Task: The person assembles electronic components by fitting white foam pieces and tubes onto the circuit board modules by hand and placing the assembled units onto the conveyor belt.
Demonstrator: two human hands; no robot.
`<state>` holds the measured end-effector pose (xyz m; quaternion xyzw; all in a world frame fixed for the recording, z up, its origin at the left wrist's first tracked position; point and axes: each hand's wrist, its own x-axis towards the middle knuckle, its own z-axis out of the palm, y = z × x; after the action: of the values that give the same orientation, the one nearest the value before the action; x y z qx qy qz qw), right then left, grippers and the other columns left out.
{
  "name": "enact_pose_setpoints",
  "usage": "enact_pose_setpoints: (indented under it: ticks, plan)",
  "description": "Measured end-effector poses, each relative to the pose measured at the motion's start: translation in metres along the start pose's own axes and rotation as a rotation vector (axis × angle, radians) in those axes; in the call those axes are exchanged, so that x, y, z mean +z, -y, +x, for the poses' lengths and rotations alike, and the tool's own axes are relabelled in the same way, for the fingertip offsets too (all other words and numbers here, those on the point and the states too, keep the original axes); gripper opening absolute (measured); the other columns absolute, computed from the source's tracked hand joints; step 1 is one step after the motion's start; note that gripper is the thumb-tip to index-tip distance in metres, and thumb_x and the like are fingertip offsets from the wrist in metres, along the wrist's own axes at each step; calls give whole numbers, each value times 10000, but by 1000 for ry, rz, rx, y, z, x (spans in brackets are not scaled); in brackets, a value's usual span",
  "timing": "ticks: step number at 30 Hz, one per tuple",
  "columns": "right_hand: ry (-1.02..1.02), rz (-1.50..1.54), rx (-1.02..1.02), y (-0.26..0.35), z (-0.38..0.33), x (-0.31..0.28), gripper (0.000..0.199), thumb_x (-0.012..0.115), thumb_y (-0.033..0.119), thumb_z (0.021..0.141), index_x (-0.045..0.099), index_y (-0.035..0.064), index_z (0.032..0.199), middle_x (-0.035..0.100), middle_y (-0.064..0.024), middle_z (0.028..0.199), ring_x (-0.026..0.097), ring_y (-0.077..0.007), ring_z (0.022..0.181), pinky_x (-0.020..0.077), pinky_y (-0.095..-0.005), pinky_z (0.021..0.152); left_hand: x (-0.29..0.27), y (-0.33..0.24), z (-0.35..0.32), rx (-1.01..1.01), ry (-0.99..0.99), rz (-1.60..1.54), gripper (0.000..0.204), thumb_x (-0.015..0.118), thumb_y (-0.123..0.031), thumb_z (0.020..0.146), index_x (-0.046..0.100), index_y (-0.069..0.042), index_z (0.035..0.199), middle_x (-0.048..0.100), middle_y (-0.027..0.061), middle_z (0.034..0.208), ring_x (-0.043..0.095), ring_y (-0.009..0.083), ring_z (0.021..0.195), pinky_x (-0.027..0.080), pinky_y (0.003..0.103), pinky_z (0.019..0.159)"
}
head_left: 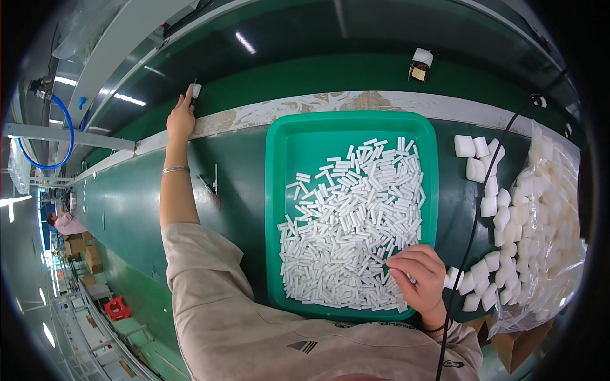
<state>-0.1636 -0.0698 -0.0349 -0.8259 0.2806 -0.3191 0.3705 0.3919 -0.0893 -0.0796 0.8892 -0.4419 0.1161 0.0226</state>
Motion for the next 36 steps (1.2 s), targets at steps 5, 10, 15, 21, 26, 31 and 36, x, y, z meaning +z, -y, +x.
enact_pose_setpoints:
  ticks: [5,10,15,21,26,31,36]
  plan:
    - [-7,5,-17,2,-1,-2,147,671,18,626,625,46,762,601,-53,729,558,-217,663,448,-291,564,-5,-7,3,23,7,45,499,481,-174,816,361,-338,1271,455,85,1243,537,313,987,442,388,833]
    - [-13,-6,-55,2,-5,-1,152,672,38,628,622,53,771,601,-49,743,558,-222,673,448,-292,573,-14,-9,3,18,17,-69,505,566,-182,762,434,-324,1228,424,129,1263,531,318,995,442,379,837]
    - [81,-75,-118,4,-4,3,265,677,120,628,606,83,880,578,-49,874,544,-225,752,437,-312,628,-67,-87,-36,281,-520,-211,563,647,-233,725,373,-79,1192,287,203,1311,362,391,1126,314,409,941]
    - [169,-272,-77,9,-13,0,372,679,158,611,581,92,964,547,-72,882,520,-251,782,414,-344,661,-231,-232,-211,748,152,-804,432,715,-132,626,500,-8,980,580,111,951,560,246,776,439,324,664]
    - [229,-321,-151,10,-15,8,227,647,128,634,578,81,846,526,-52,766,509,-246,730,392,-348,624,-235,-261,-274,956,-646,-1096,159,588,-181,660,607,-77,780,598,81,713,467,147,460,365,243,401]
    - [190,-324,-181,7,-17,11,120,630,98,643,562,80,741,514,-51,716,500,-250,693,389,-348,601,-238,-249,-285,977,-919,-966,121,594,-86,656,483,-129,631,606,72,732,482,134,463,372,237,371]
    - [78,-208,-103,7,-16,9,112,605,63,628,531,35,707,503,-90,695,488,-285,652,389,-359,581,-273,-251,-295,605,-275,-795,300,592,-106,631,297,-147,595,612,94,769,470,166,461,330,229,359]
